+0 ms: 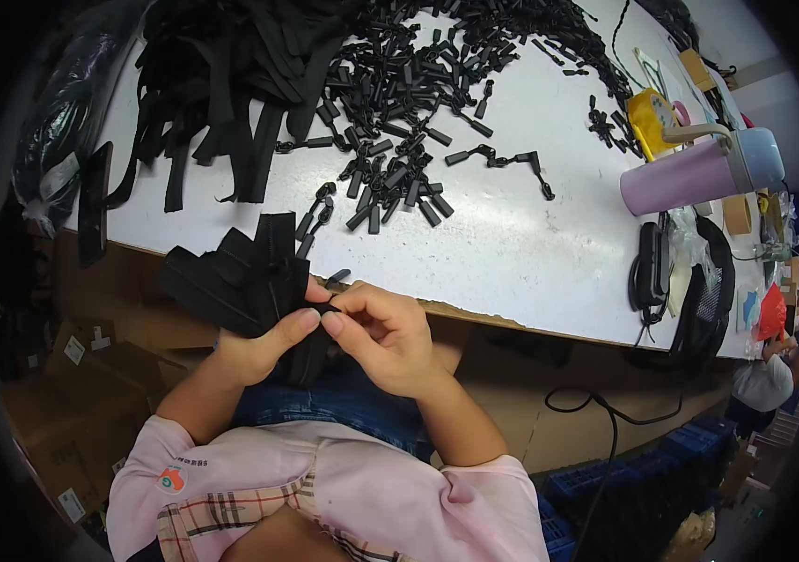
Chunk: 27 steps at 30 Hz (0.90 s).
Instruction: Assembling plastic clips onto black fabric straps at a workbench.
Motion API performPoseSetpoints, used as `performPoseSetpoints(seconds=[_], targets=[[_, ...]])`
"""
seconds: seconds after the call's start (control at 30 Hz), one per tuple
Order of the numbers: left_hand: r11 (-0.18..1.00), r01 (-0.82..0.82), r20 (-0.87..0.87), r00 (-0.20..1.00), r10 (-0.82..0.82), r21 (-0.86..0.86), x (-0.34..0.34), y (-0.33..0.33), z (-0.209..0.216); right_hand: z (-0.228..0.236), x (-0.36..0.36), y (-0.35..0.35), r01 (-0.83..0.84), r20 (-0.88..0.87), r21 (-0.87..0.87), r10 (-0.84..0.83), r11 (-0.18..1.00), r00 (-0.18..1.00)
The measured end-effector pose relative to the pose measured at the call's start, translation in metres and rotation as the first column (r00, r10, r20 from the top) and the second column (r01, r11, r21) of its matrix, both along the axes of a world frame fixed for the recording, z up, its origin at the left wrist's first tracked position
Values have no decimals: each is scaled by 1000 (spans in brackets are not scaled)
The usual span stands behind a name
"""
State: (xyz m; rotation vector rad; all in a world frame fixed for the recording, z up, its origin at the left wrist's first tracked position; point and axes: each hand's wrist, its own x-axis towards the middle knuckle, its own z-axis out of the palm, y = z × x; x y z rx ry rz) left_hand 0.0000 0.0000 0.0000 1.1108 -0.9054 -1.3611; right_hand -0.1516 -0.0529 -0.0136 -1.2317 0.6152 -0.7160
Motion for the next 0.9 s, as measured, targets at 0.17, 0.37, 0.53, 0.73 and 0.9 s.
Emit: performPoseSetpoints(seconds=[0.17, 0.37, 0.53, 0.73, 0.9], targets=[[989, 102, 244, 967, -73, -107, 1, -4, 5, 1, 0, 3, 37, 67, 59, -41, 998, 997], [996, -53, 61, 997, 48, 67, 1, -2, -5, 5, 12, 2, 227, -32, -275, -245, 934, 969], [981, -132, 267, 949, 166, -140, -5, -2, 1, 2, 7, -10, -148, -140, -219, 119, 964, 983], [984, -170, 90, 981, 174, -51, 3, -4, -4, 17, 22, 1, 177, -105, -680, -333, 712, 937], [998, 60, 1, 998, -60, 8, 6, 1, -10, 22, 23, -10, 142, -75, -868, -410, 475, 909]])
